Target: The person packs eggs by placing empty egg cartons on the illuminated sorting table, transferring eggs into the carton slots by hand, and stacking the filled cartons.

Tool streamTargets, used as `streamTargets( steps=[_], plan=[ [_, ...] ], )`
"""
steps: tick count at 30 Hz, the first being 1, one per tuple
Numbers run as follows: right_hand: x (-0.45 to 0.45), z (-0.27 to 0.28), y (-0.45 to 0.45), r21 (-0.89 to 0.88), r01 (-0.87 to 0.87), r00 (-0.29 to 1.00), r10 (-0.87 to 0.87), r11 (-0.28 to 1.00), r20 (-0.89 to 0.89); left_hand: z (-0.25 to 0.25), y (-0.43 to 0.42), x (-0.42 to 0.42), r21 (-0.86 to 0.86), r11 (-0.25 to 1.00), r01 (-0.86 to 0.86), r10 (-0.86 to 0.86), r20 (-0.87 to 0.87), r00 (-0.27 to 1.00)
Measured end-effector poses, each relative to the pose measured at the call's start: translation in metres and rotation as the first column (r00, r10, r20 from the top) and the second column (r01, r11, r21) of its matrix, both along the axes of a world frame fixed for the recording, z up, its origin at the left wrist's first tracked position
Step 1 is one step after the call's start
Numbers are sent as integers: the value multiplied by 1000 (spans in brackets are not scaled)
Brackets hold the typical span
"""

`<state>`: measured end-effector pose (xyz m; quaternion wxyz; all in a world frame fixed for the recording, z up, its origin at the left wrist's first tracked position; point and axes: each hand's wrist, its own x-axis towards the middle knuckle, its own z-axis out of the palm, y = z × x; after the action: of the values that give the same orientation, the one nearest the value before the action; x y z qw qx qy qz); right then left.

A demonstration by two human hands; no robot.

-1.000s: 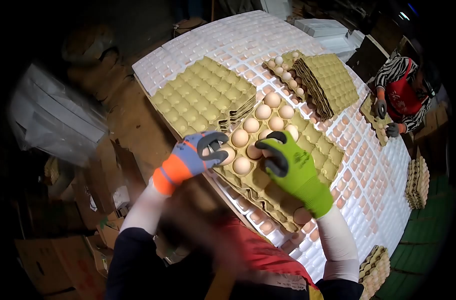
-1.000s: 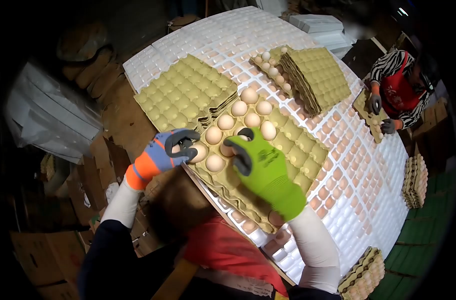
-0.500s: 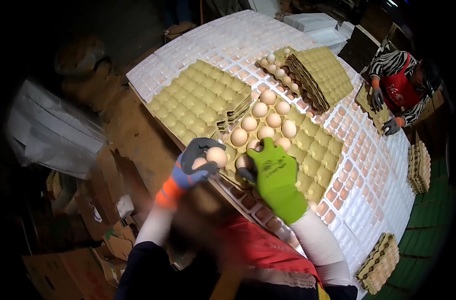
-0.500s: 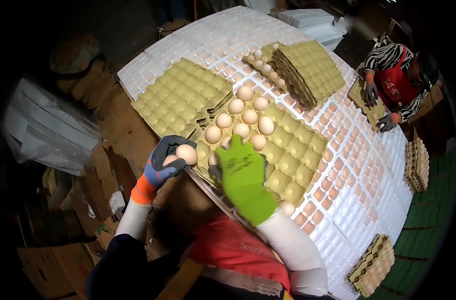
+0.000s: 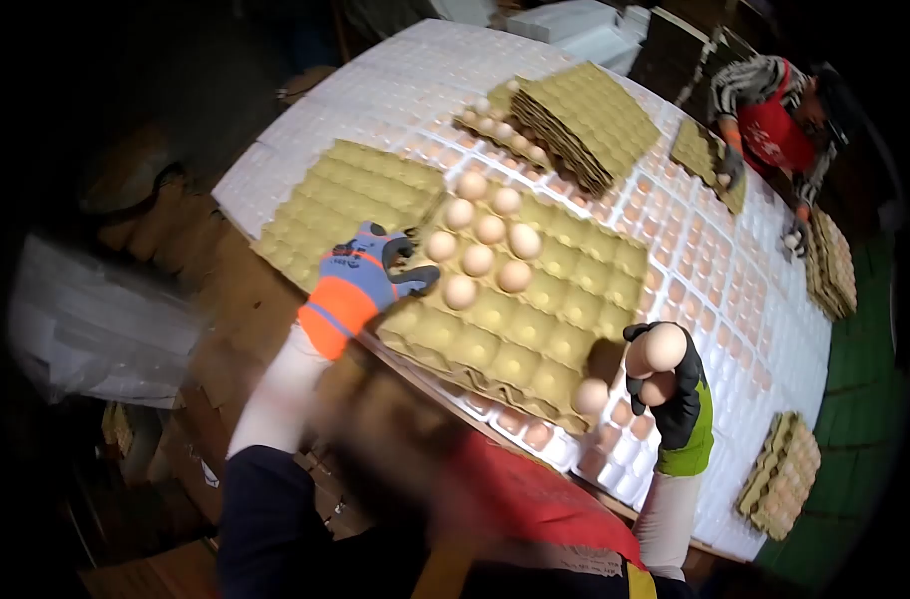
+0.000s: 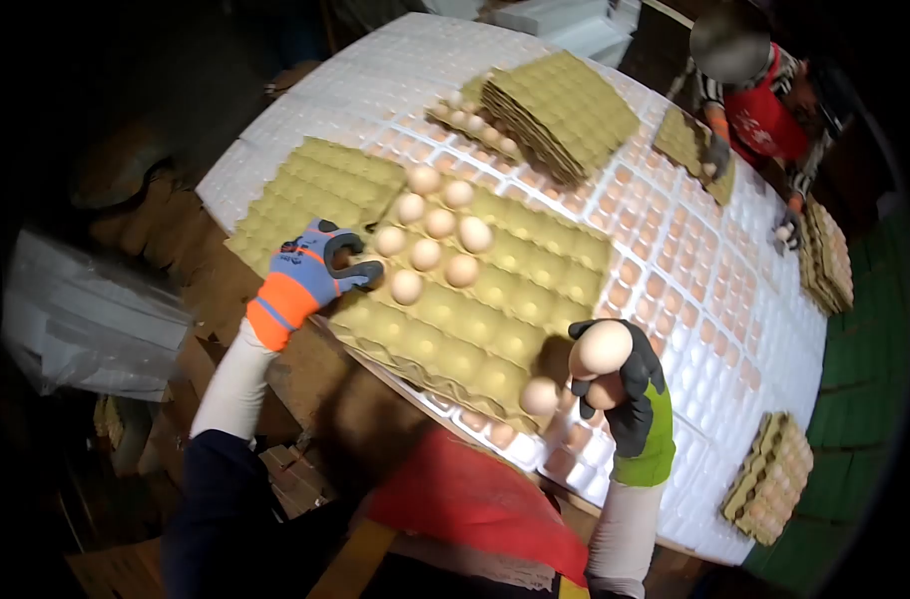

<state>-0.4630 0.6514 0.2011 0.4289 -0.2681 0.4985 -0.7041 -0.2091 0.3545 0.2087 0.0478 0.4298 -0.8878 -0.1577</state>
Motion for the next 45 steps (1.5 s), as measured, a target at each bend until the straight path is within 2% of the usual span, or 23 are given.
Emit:
streamTargets(
  steps=[2, 5, 8, 10, 11, 13, 15, 16, 17, 20, 24, 27, 28, 29, 31, 32, 33, 34, 36, 37, 39, 41, 45],
  plan=[
    [-14, -13, 31, 3, 82, 996, -82, 997, 36, -18, -6, -8, -159, 984, 77, -63, 92, 994],
    [-27, -22, 77, 16, 328, 944, -329, 944, 42, -13, -7, -16, -142, 988, 58, -21, 245, 969],
    [-42, -47, 126, 151, 459, 888, -446, 875, -112, -4, 3, -3, -150, 987, 58, -40, 122, 992],
    [-48, -69, 153, 312, 487, 872, -474, 816, -121, -25, -12, 23, -89, 980, 177, -192, -203, 960],
    [-49, -84, 167, 415, 488, 867, -482, 768, -126, -6, 9, 24, 276, 958, -71, 155, -297, 942],
    [-51, -124, 195, 566, 410, 894, -438, 715, -93, 14, 47, 29, 349, 929, -120, 280, -454, 846],
    [-43, -139, 206, 662, 351, 928, -341, 662, -150, 39, 98, 37, 517, 851, 96, 182, -460, 869],
    [-36, -155, 211, 582, 414, 900, -219, 700, -376, 32, 127, 19, 391, 874, 288, -11, -576, 817],
    [-29, -172, 213, 488, 444, 809, -102, 752, -579, 30, 160, -1, 362, 844, 395, -142, -560, 816],
    [-15, -175, 202, 542, 426, 526, 289, 724, -800, 13, 241, -55, 395, 743, 540, -382, -413, 827],
    [-17, -165, 214, 388, 343, 698, 44, 855, -715, -98, 298, -71, 281, 893, 351, -336, -101, 936],
    [-12, -168, 215, 283, 157, 547, 155, 946, -823, -175, 312, -73, 70, 972, 224, -229, 79, 970],
    [-6, -171, 214, 439, 61, 638, 303, 896, -708, -176, 314, -80, 110, 973, 205, -222, 179, 958],
    [-4, -182, 211, 423, 56, 542, 328, 905, -774, -176, 321, -79, 111, 972, 206, -223, 178, 958],
    [-3, -176, 216, 427, 110, 613, 277, 898, -740, -177, 329, -76, 189, 974, 121, -106, -87, 991],
    [-6, -179, 221, 428, 111, 611, 278, 897, -741, -176, 329, -77, 83, 965, 247, -215, -281, 935],
    [-7, -183, 231, 354, 169, 622, 179, 920, -763, -178, 336, -74, 92, 966, 242, -208, -278, 938],
    [-6, -188, 240, 276, 232, 626, 74, 933, -777, -180, 342, -73, 440, 884, 157, 27, -384, 923],
    [-5, -224, 249, 220, 148, 489, 122, 964, -864, -168, 351, -86, 901, 425, 90, 451, -297, 842],
    [-6, -234, 253, 183, 50, 335, 157, 982, -929, -168, 355, -96, 911, 406, 77, 427, -264, 865],
    [-15, -204, 249, 126, 111, 427, 67, 986, -902, -191, 372, -123, 468, 833, 297, 31, -575, 818],
    [-18, -192, 264, 187, 476, 743, -279, 860, -608, -177, 392, -159, 508, 750, 423, -83, -563, 822],
    [-48, -200, 295, 153, 620, 700, -454, 770, -552, -240, 427, -191, 106, 791, 603, -508, -435, 743]
  ],
)
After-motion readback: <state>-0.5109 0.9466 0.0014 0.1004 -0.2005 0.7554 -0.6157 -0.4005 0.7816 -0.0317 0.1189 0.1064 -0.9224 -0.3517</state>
